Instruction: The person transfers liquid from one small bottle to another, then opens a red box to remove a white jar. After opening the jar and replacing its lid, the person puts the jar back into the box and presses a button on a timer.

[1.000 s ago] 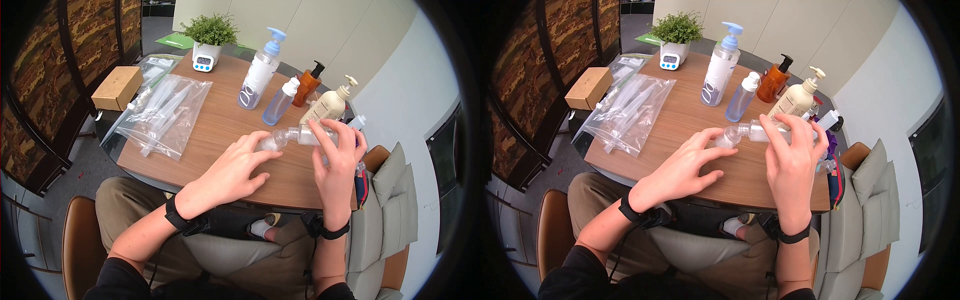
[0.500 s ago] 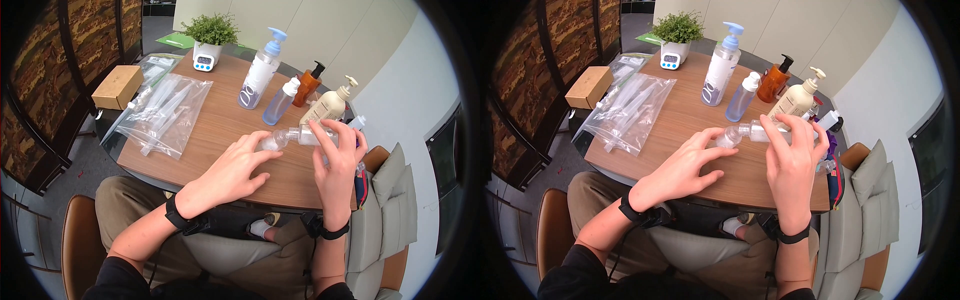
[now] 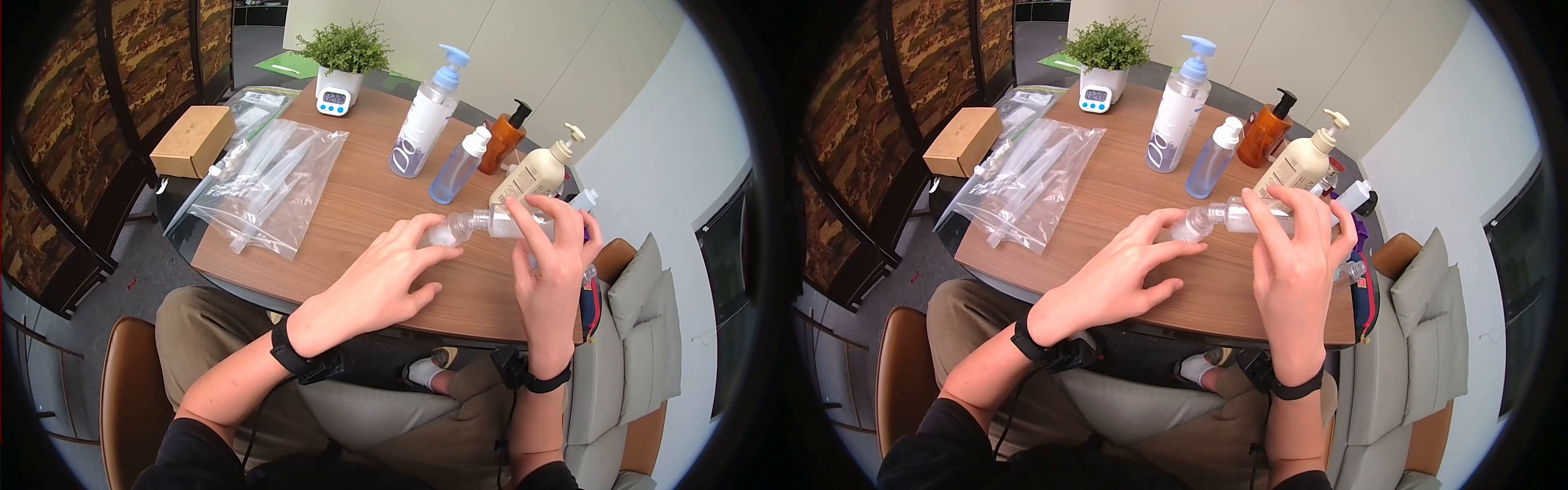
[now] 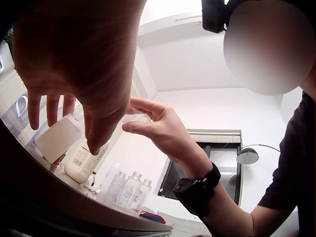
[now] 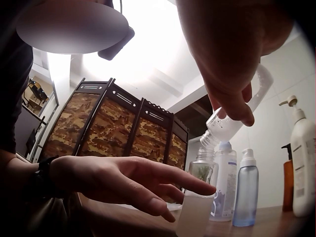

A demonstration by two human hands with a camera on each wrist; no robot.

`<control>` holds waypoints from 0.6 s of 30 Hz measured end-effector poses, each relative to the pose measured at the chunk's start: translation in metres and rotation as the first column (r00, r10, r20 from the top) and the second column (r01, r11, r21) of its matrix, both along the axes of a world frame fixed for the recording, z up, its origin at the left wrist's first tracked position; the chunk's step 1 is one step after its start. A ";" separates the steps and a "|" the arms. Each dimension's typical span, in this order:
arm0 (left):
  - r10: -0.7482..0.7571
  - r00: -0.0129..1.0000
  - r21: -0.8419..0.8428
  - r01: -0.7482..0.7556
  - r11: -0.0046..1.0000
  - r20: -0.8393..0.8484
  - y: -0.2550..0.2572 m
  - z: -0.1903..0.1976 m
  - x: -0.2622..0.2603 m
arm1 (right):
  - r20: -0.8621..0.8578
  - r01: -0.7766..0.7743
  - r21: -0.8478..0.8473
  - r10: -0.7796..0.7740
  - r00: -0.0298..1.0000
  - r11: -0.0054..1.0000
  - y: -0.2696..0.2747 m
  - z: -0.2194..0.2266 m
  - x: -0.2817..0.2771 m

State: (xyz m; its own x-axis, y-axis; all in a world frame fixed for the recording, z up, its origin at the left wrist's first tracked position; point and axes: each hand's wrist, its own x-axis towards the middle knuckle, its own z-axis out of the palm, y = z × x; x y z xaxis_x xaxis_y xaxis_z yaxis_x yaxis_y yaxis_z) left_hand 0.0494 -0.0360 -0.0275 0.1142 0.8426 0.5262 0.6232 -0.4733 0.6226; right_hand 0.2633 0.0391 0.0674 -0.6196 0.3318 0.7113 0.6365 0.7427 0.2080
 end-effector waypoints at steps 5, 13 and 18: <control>0.002 1.000 -0.001 -0.002 1.000 -0.008 0.000 0.001 0.000 | -0.001 0.002 0.001 -0.002 1.000 1.000 -0.001 0.000 0.000; -0.005 1.000 -0.009 0.005 1.000 -0.007 0.000 0.001 0.001 | -0.001 0.008 0.003 -0.008 1.000 1.000 -0.001 0.001 0.000; -0.004 1.000 0.001 0.004 1.000 -0.012 0.000 0.000 0.001 | -0.001 0.009 0.009 -0.009 1.000 1.000 -0.002 0.000 0.000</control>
